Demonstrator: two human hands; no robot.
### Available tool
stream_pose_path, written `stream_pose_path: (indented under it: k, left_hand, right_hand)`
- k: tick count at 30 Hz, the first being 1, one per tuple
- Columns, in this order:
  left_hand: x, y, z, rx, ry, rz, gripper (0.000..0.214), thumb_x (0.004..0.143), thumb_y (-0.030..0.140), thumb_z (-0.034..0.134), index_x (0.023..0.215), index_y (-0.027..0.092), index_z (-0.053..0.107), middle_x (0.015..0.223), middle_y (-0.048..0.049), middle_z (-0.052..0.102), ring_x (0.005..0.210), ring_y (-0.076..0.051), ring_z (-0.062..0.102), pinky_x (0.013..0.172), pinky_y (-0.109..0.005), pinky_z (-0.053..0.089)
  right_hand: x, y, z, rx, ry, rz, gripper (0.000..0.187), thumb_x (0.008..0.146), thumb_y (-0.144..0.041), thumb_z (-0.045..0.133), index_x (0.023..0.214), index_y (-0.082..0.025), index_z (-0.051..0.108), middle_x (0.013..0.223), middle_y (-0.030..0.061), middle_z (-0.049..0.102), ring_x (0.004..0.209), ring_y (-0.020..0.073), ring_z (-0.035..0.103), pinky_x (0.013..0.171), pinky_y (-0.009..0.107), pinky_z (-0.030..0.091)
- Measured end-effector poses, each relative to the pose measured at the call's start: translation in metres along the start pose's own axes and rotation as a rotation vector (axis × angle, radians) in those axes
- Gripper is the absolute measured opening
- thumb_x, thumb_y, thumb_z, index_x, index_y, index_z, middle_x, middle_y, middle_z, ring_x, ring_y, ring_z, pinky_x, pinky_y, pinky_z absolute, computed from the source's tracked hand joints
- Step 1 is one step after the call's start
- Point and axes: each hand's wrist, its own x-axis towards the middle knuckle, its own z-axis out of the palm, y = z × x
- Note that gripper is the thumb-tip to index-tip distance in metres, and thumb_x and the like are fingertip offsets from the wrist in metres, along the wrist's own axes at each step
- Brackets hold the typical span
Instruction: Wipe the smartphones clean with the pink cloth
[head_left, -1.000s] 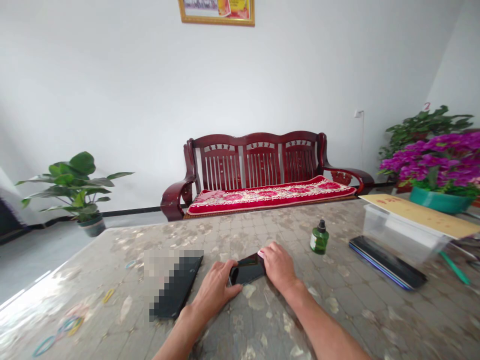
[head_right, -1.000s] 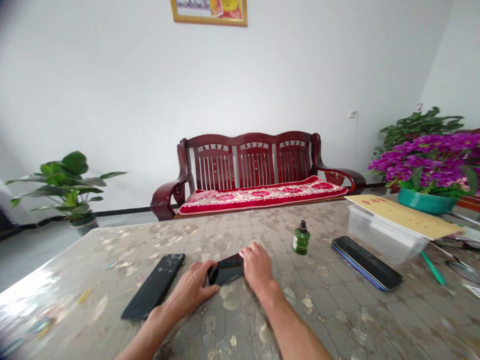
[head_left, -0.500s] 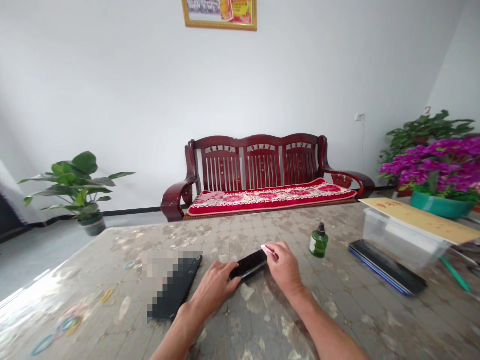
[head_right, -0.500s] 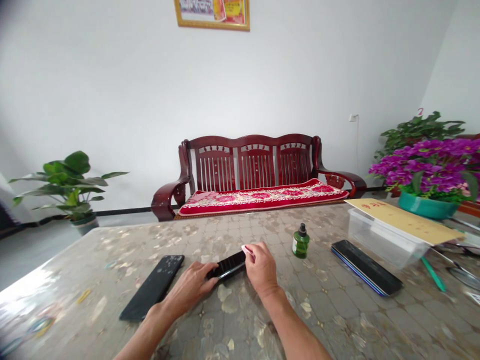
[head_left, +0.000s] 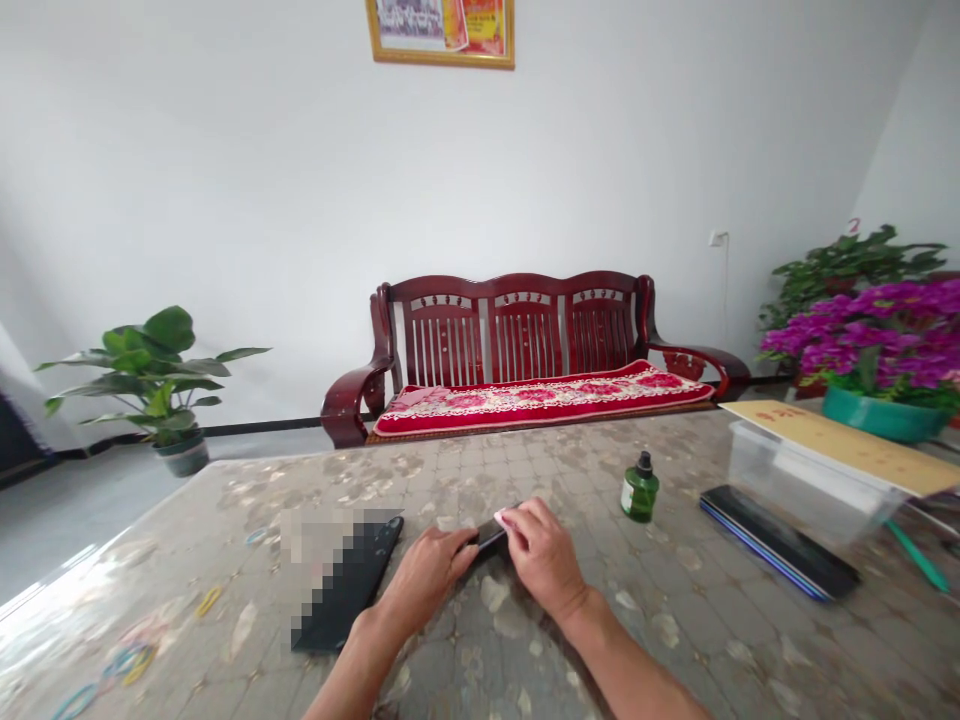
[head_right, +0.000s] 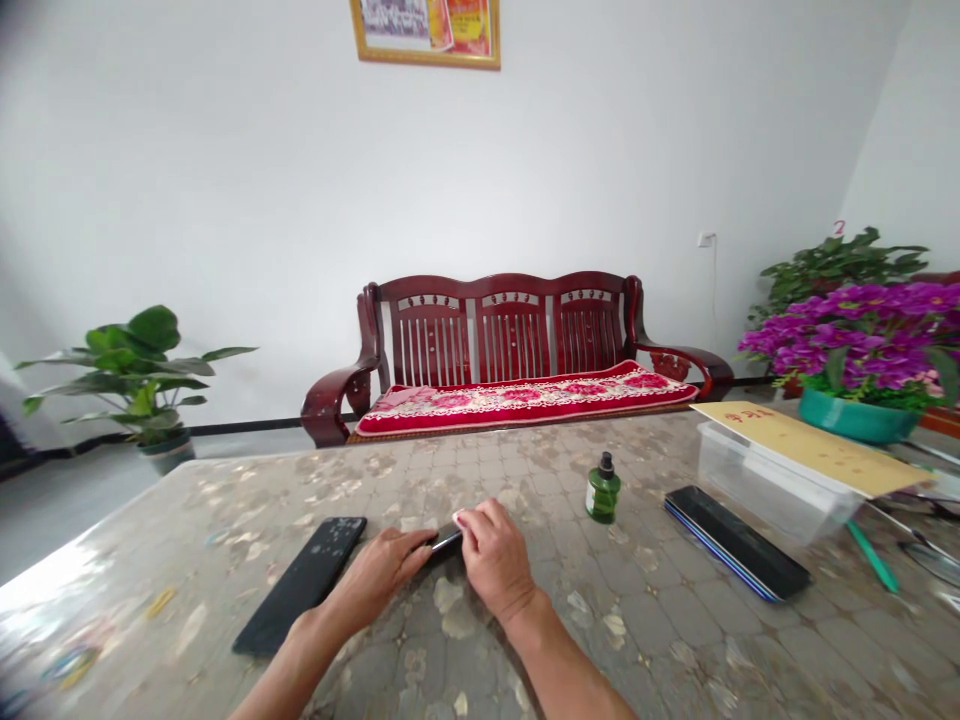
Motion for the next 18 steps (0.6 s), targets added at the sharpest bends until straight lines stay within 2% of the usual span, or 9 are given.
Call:
stream_pose_path:
  k: [3, 5, 7, 10, 13, 16, 18]
  left_hand:
    - [0.001, 0.000, 0.001, 0.024, -0.018, -0.036, 0.031, 0.101, 0.032, 0.045, 0.121, 0.023, 0.066, 0.101, -0.0078, 0.074, 0.096, -0.025, 0.067, 0.084, -0.031, 0.047]
    - [0.001, 0.001, 0.002, 0.036, -0.026, -0.056, 0.030, 0.100, 0.031, 0.047, 0.123, 0.022, 0.065, 0.104, -0.0084, 0.073, 0.099, -0.026, 0.066, 0.086, -0.032, 0.046]
    - [0.000, 0.003, 0.003, 0.046, -0.027, -0.068, 0.031, 0.100, 0.030, 0.048, 0.124, 0.022, 0.065, 0.106, -0.0084, 0.073, 0.101, -0.026, 0.065, 0.087, -0.032, 0.047]
    - [-0.001, 0.005, 0.005, 0.070, -0.019, -0.055, 0.030, 0.099, 0.029, 0.048, 0.123, 0.023, 0.065, 0.106, -0.0070, 0.073, 0.100, -0.025, 0.065, 0.088, -0.033, 0.047]
    - [-0.001, 0.008, 0.009, 0.124, -0.007, -0.028, 0.029, 0.098, 0.028, 0.051, 0.123, 0.022, 0.064, 0.112, -0.0063, 0.072, 0.102, -0.026, 0.064, 0.090, -0.034, 0.047]
    - [-0.002, 0.012, 0.015, 0.198, -0.008, -0.006, 0.032, 0.096, 0.029, 0.056, 0.126, 0.020, 0.062, 0.122, -0.0081, 0.068, 0.106, -0.028, 0.062, 0.095, -0.037, 0.046]
    - [-0.004, 0.014, 0.019, 0.244, -0.008, -0.004, 0.033, 0.094, 0.030, 0.059, 0.126, 0.019, 0.063, 0.126, -0.0099, 0.066, 0.109, -0.029, 0.061, 0.097, -0.039, 0.046]
  right_hand:
    - [0.002, 0.028, -0.009, -0.070, 0.108, 0.139, 0.021, 0.089, -0.014, 0.050, 0.091, -0.021, 0.069, 0.083, 0.0035, 0.062, 0.076, 0.0157, 0.061, 0.073, 0.024, 0.047]
    - [0.001, 0.035, -0.011, -0.079, 0.136, 0.182, 0.021, 0.088, -0.014, 0.050, 0.091, -0.021, 0.069, 0.083, 0.0036, 0.063, 0.076, 0.0157, 0.061, 0.072, 0.024, 0.047]
    - [-0.001, 0.030, -0.009, -0.032, 0.099, 0.161, 0.020, 0.088, -0.015, 0.051, 0.093, -0.022, 0.070, 0.085, 0.0034, 0.064, 0.078, 0.0151, 0.061, 0.073, 0.023, 0.047]
    - [-0.001, 0.013, -0.005, 0.036, -0.055, 0.106, 0.021, 0.090, -0.014, 0.052, 0.094, -0.023, 0.071, 0.087, 0.0026, 0.065, 0.079, 0.0136, 0.062, 0.075, 0.021, 0.047]
    - [0.002, 0.011, -0.006, -0.031, -0.112, 0.204, 0.023, 0.089, -0.014, 0.052, 0.091, -0.024, 0.072, 0.089, 0.0031, 0.066, 0.082, 0.0145, 0.063, 0.076, 0.022, 0.046]
    - [0.004, 0.025, -0.012, -0.136, -0.081, 0.338, 0.024, 0.086, -0.012, 0.052, 0.091, -0.023, 0.073, 0.092, 0.0042, 0.067, 0.085, 0.0162, 0.063, 0.076, 0.023, 0.046]
    - [0.003, 0.034, -0.015, -0.168, -0.079, 0.366, 0.026, 0.083, -0.010, 0.053, 0.092, -0.024, 0.073, 0.092, 0.0040, 0.067, 0.086, 0.0167, 0.063, 0.076, 0.024, 0.045]
